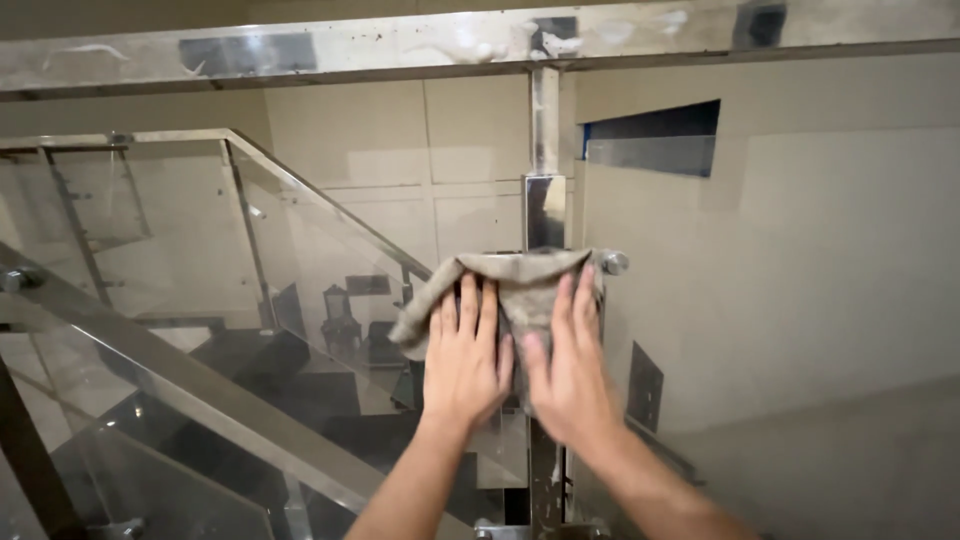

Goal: Cleaning a glass and stainless steel staircase railing using a spray bottle and a cloth.

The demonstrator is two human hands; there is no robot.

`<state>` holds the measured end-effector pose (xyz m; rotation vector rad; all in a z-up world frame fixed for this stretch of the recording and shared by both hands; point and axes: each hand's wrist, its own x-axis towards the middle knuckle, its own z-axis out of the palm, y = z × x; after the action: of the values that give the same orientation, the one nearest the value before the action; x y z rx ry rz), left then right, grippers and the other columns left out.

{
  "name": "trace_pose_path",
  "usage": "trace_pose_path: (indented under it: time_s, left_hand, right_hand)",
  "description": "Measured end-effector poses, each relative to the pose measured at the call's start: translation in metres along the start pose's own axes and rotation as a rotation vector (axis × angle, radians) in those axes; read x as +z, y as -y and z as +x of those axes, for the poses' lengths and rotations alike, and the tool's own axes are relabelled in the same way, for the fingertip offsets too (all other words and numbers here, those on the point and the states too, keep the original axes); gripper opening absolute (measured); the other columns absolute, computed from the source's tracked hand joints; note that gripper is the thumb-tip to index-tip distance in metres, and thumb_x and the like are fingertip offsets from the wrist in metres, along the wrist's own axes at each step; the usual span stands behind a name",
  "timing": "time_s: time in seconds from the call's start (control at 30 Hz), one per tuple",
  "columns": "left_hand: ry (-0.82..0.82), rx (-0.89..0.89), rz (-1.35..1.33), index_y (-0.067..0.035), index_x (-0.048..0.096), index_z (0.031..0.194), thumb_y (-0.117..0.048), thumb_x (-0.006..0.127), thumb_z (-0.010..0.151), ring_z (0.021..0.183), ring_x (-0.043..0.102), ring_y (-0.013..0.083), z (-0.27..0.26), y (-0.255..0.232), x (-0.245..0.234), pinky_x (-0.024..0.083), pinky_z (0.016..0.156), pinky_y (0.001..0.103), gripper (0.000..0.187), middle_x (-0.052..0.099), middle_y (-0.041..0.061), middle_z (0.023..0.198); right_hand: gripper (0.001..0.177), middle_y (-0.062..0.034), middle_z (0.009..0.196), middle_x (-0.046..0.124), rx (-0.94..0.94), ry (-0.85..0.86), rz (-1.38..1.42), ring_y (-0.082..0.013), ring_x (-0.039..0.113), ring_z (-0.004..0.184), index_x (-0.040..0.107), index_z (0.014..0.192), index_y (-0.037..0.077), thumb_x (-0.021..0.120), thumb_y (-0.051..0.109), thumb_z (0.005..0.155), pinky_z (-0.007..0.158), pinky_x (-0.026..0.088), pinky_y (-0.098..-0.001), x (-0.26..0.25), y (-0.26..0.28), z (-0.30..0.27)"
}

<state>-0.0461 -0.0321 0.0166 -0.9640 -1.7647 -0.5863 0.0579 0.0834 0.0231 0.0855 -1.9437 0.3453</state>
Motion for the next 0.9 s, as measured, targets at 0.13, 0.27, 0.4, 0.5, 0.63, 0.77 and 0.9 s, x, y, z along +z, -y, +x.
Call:
trace_pose_path:
  time_s: [0.13, 0.27, 0.4, 0.5, 0.63, 0.77, 0.9]
  left_hand:
    - [-0.011, 0.086, 0.000, 0.002, 0.040, 0.151, -0.031, 0.058, 0.091, 0.143, 0.034, 0.0450, 0.018, 0.001, -0.011, 0.024, 0.118, 0.054, 0.071, 0.036, 0.026, 0.157]
    - [0.030, 0.211, 0.057, 0.003, 0.045, 0.145, -0.029, 0.059, 0.088, 0.147, 0.035, 0.0397, 0.037, 0.002, -0.012, 0.023, 0.122, 0.053, 0.067, 0.041, 0.023, 0.156]
    - [0.010, 0.302, 0.010, 0.003, 0.048, 0.145, -0.028, 0.060, 0.088, 0.147, 0.036, 0.0357, 0.041, 0.017, -0.013, 0.024, 0.122, 0.051, 0.066, 0.044, 0.022, 0.155]
    - [-0.035, 0.338, 0.018, 0.002, 0.048, 0.148, -0.027, 0.060, 0.090, 0.147, 0.037, 0.0338, 0.030, 0.021, -0.013, 0.026, 0.123, 0.049, 0.066, 0.044, 0.020, 0.157]
    - [-0.038, 0.345, 0.044, 0.001, 0.047, 0.149, -0.027, 0.059, 0.089, 0.147, 0.038, 0.0327, 0.006, 0.020, -0.006, 0.027, 0.122, 0.049, 0.067, 0.044, 0.019, 0.158]
    - [0.056, 0.267, 0.033, 0.000, 0.042, 0.151, -0.031, 0.058, 0.090, 0.144, 0.039, 0.0326, -0.009, 0.013, 0.002, 0.029, 0.116, 0.049, 0.071, 0.043, 0.018, 0.157]
    - [-0.017, 0.231, -0.016, 0.000, 0.040, 0.153, -0.039, 0.056, 0.095, 0.145, 0.039, 0.0338, 0.005, -0.001, -0.005, 0.028, 0.118, 0.050, 0.072, 0.042, 0.019, 0.158]
  right_hand:
    - [0.066, -0.0375, 0.169, 0.004, 0.049, -0.043, -0.010, -0.0539, 0.014, 0.156, 0.015, 0.159, -0.013, 0.042, 0.017, 0.108, 0.126, 0.019, -0.0554, -0.011, -0.024, 0.014]
    - [0.075, -0.0353, 0.165, 0.012, -0.099, -0.026, -0.199, -0.0518, 0.026, 0.150, 0.023, 0.155, -0.013, 0.049, 0.005, 0.087, 0.123, 0.026, -0.0532, -0.015, -0.035, 0.024]
    - [0.077, -0.0282, 0.163, 0.027, -0.166, 0.013, -0.368, -0.0452, 0.041, 0.141, 0.032, 0.152, -0.009, 0.056, 0.002, 0.081, 0.117, 0.035, -0.0483, -0.014, -0.047, 0.027]
    - [0.069, -0.0225, 0.162, 0.037, -0.166, 0.014, -0.365, -0.0388, 0.048, 0.137, 0.040, 0.150, -0.005, 0.058, 0.003, 0.085, 0.115, 0.040, -0.0446, -0.015, -0.050, 0.024]
    - [0.064, -0.0240, 0.154, 0.042, -0.181, 0.033, -0.414, -0.0385, 0.049, 0.135, 0.043, 0.148, -0.008, 0.058, 0.007, 0.087, 0.115, 0.041, -0.0465, -0.007, -0.074, 0.007]
    - [0.062, -0.0282, 0.155, 0.035, -0.162, 0.094, -0.441, -0.0428, 0.045, 0.138, 0.044, 0.143, -0.009, 0.057, 0.013, 0.087, 0.117, 0.036, -0.0485, -0.020, -0.053, -0.003]
    - [0.067, -0.0410, 0.157, 0.023, -0.103, -0.011, -0.350, -0.0554, 0.035, 0.139, 0.037, 0.143, -0.018, 0.056, 0.016, 0.088, 0.116, 0.029, -0.0543, -0.025, -0.039, 0.007]
